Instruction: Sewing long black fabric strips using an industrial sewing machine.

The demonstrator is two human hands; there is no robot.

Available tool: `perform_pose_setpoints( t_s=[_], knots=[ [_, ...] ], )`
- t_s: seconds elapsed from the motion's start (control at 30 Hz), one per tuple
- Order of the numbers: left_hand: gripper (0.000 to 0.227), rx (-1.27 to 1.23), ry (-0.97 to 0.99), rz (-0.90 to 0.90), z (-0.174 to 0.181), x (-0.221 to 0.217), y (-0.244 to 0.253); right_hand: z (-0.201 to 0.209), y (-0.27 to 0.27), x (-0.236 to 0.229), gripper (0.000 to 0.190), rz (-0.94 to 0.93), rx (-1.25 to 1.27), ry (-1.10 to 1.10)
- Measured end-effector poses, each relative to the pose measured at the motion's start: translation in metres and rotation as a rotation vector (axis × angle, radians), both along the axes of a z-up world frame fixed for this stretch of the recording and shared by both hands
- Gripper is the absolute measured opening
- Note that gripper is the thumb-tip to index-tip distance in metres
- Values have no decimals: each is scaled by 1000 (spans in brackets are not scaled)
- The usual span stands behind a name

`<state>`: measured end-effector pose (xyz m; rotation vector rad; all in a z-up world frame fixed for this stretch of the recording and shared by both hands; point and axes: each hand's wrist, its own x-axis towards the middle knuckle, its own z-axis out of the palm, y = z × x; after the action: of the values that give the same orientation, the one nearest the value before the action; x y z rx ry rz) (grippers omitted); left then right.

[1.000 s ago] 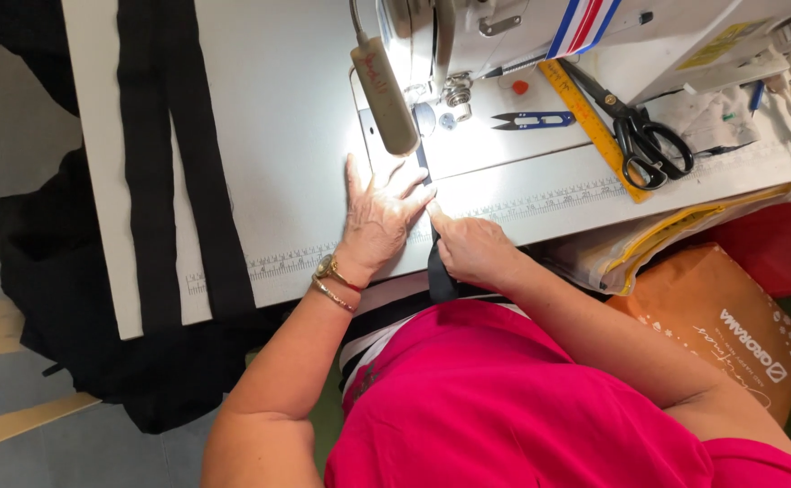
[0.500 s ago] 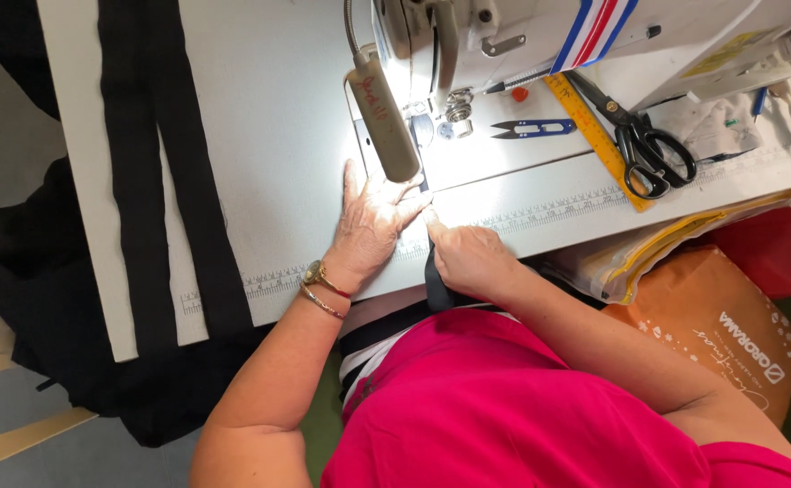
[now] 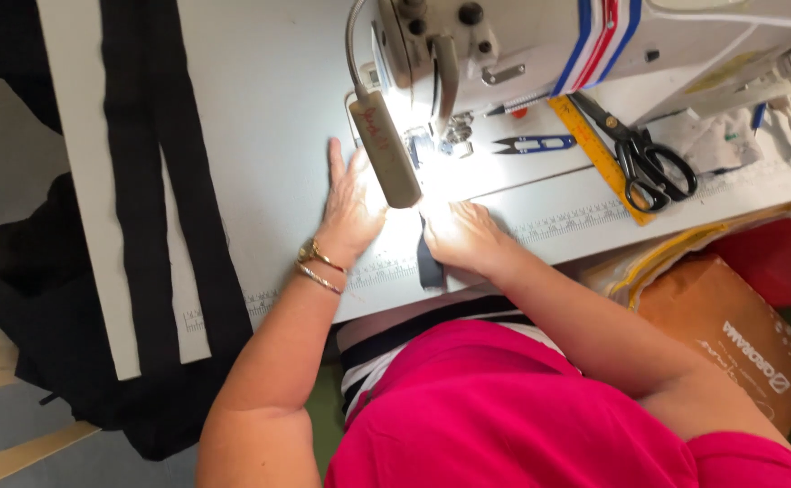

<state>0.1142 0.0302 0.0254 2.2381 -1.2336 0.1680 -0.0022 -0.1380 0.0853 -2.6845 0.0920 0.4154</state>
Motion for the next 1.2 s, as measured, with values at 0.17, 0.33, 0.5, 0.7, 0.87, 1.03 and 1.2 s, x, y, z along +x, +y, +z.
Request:
perform_pose_setpoints(
  t_s=[0.17,0.33,0.5,0.7,0.87,1.03,1.2],
  knots=[
    [46,-14,-126,22,-18,18,-3,2,1,15,41,-33,42,-43],
    [31,-357,407,144,44,-55,-19,-12,-23,6,37,-214,401,-67],
    [27,-618,1050,426,17,-74,-39,16,-8,-10,21,-437,1161,-202],
    [40,-951,1279,481,-12,-71,-45,-50,-18,-24,42,-541,1233,-163],
    [42,-979,1262,561,2,-92,-47,-38,-15,-43,47,-648,1386,-83],
    [45,-943,1267,571,9,-109,-43,-40,-7,-54,41,-679,1494,16],
    [65,-819,1378,507,6,-99,-35,-45,-2,-61,29,-608,1126,-46]
  ],
)
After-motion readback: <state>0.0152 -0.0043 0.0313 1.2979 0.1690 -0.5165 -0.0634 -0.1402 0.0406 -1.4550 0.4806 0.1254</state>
